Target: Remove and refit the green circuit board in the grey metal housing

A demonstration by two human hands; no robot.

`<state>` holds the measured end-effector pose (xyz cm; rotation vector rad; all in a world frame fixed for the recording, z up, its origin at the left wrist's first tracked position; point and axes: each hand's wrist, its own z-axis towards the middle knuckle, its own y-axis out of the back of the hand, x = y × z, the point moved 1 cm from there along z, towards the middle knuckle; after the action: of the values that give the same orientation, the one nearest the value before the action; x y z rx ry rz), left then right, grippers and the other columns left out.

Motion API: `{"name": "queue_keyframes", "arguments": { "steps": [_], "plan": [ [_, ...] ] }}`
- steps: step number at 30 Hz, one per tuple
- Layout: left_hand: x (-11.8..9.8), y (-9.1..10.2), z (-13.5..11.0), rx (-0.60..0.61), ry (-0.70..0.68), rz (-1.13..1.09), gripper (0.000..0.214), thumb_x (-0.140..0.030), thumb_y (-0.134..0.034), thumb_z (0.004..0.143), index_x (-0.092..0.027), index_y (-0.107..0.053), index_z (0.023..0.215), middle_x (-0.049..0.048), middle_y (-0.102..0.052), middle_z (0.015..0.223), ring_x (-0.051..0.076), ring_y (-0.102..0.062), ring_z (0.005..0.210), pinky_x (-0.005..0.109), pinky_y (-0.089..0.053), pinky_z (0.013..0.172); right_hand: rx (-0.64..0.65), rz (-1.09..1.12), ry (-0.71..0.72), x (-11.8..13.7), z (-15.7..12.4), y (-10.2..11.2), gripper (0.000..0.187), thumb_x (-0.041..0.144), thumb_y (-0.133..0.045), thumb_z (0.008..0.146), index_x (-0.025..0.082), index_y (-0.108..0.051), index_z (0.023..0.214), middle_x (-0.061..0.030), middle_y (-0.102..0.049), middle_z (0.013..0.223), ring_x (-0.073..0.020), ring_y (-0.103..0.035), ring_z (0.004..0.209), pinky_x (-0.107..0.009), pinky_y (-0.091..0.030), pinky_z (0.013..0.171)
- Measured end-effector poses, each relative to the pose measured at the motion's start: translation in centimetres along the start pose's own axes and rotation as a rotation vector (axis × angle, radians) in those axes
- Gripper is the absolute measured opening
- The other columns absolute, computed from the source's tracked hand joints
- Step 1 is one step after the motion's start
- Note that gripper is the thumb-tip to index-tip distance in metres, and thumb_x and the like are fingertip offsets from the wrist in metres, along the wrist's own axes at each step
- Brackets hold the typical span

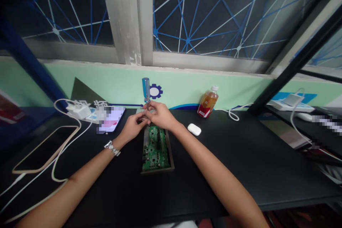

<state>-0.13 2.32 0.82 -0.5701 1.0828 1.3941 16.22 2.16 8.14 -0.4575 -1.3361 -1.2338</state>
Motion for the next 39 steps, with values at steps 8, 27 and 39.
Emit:
{"name": "queue_keyframes", "arguments": {
  "steps": [8,27,39],
  "plan": [
    [0.3,-1.0,0.1,0.029,0.069,-0.131,0.025,-0.036,-0.067,0.087,-0.012,-0.073,0.091,0.0106,-0.078,0.092,0.026,-0.073,0.091,0.038,-0.057,0.086,-0.076,-0.198,0.006,0.4,-0.1,0.4,0.019,0.035,-0.067,0.086,0.017,-0.065,0.09,-0.0016,-0.068,0.065,-0.0159,-0.067,0.059,-0.025,-0.051,0.056],
    [-1.5,0.3,-0.7,-0.088,0.044,0.109,0.02,-0.035,-0.069,0.085,-0.016,-0.073,0.091,0.0065,-0.077,0.088,0.021,-0.073,0.08,0.033,-0.059,0.077,-0.076,-0.271,0.031,0.0,-0.1,1.0,0.021,0.034,-0.063,0.089,0.015,-0.068,0.085,-0.004,-0.069,0.066,-0.0174,-0.068,0.061,-0.027,-0.053,0.06],
    [-3.1,2.8,-3.9,0.002,-0.029,0.277,0.02,-0.034,-0.064,0.09,-0.021,-0.071,0.104,0.0059,-0.075,0.101,0.02,-0.07,0.087,0.032,-0.057,0.08,-0.268,0.232,0.001,0.1,-2.8,1.4,0.036,0.055,-0.054,0.094,0.02,-0.048,0.09,-0.0058,-0.071,0.086,-0.015,-0.07,0.062,-0.03,-0.059,0.061]
  ]
}}
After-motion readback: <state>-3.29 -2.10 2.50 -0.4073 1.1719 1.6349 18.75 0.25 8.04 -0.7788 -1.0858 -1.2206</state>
